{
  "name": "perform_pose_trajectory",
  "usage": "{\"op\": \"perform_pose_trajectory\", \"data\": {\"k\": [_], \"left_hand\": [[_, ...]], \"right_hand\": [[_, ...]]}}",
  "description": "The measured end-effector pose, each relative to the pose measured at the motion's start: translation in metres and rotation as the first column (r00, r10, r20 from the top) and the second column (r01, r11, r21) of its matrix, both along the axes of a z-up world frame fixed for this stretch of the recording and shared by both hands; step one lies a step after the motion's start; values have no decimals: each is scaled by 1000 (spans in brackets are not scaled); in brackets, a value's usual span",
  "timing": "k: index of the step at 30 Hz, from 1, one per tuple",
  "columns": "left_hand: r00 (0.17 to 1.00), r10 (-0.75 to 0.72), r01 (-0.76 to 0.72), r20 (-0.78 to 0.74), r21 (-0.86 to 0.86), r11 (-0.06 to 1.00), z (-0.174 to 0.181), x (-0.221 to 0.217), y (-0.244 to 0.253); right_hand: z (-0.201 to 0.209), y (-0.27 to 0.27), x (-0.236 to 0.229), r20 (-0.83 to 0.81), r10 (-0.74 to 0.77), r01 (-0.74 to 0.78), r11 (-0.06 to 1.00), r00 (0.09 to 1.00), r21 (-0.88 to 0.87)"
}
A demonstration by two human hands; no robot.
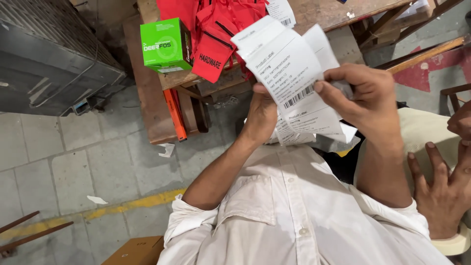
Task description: The person holds a long printed product label sheet and reads the product details and barcodes on it. They compare the label information against red fabric pouches on the workbench and handle the label sheets one at a time.
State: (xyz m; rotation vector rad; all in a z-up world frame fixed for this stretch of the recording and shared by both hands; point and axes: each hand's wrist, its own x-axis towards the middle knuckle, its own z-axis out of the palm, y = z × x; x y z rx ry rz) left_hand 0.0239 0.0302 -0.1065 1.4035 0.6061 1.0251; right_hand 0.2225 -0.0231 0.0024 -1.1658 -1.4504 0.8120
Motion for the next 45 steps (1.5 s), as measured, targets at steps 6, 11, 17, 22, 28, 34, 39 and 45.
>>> {"op": "perform_pose_trajectory", "data": {"k": [6, 11, 17, 22, 28, 34, 39, 45], "left_hand": [[991, -28, 47, 132, -146, 988, 7, -6, -6], [993, -16, 25, 119, -70, 997, 26, -8, -11], [991, 128, -131, -44, -77, 988, 54, -7, -12], [985, 169, -170, -13, -85, 982, 64, -21, -11], [969, 132, -84, 207, -228, 970, 96, -32, -9], [990, 126, -127, 61, 13, 992, 81, -22, -21], [998, 70, -69, 8, -67, 995, 87, -6, -24], [986, 150, -143, 73, -91, 986, 60, -3, -21]], "right_hand": [[-2, 8, -18, 69, -126, 135, 979, 990, -152], [-11, 13, -23, 83, -106, 110, 992, 991, -53], [3, 14, -36, 151, -111, 131, 983, 982, -129], [-25, 13, -4, -114, -76, 82, 995, 991, 49], [-13, 8, 13, -303, -81, 131, 980, 950, 149], [14, 8, -17, -150, -162, 198, 943, 975, 268], [-11, 2, -16, 224, -428, 242, 789, 876, 564], [-21, 1, -14, 28, -248, 212, 877, 968, 431]]}}
